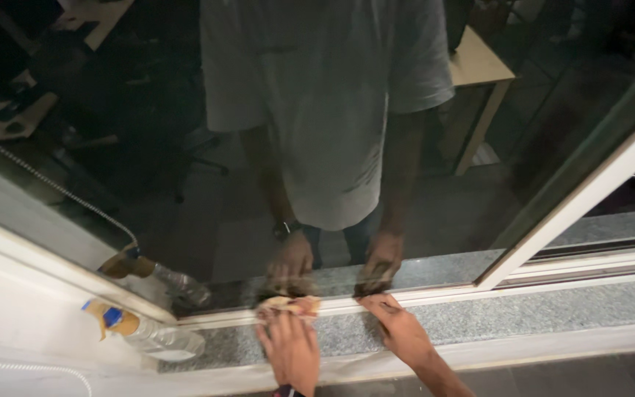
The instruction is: The person cleans a large glass window pane using a cloth. They wipe the lower frame and the glass surface with repetitive back-and-forth motions, focusing on the bottom section of the window.
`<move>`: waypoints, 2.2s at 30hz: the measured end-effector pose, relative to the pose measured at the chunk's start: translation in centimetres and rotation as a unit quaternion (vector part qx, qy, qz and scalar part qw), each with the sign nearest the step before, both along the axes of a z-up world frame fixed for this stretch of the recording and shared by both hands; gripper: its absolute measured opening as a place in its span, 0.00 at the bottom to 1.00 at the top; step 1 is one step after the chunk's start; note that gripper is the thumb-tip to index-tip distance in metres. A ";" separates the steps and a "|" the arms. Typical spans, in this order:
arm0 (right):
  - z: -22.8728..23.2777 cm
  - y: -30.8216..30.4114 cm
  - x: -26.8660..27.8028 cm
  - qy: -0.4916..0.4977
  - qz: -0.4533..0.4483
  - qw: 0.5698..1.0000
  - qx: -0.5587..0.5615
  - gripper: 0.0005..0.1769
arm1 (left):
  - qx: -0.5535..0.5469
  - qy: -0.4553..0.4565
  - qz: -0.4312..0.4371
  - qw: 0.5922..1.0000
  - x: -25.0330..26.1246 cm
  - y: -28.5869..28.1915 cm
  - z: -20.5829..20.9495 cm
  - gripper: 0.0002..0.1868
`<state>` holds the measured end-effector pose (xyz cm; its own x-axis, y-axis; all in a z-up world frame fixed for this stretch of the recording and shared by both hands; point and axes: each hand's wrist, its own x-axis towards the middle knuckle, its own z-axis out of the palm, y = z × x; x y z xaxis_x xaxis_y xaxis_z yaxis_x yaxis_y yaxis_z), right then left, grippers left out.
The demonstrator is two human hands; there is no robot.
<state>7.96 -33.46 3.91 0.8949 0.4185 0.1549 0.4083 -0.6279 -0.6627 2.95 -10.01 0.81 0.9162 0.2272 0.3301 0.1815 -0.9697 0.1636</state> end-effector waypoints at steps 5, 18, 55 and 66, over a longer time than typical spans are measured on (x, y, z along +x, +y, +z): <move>0.1 0.2 -0.2 -0.074 0.044 0.996 -0.007 0.40 | -0.113 -0.122 0.125 0.978 1.3 7.2 -1.7 0.27; 0.0 0.1 -0.3 -0.068 0.049 0.996 0.002 0.29 | -0.297 -0.239 0.174 0.908 1.5 12.5 -3.9 0.08; 1.8 -9.8 -2.5 -0.202 -0.189 0.961 -0.024 0.26 | 0.015 0.106 -0.451 0.886 4.4 -20.5 -0.3 0.37; -1.5 -17.2 0.6 -0.135 -0.366 0.912 0.127 0.28 | 0.102 0.050 -0.371 0.922 5.2 -25.6 0.6 0.32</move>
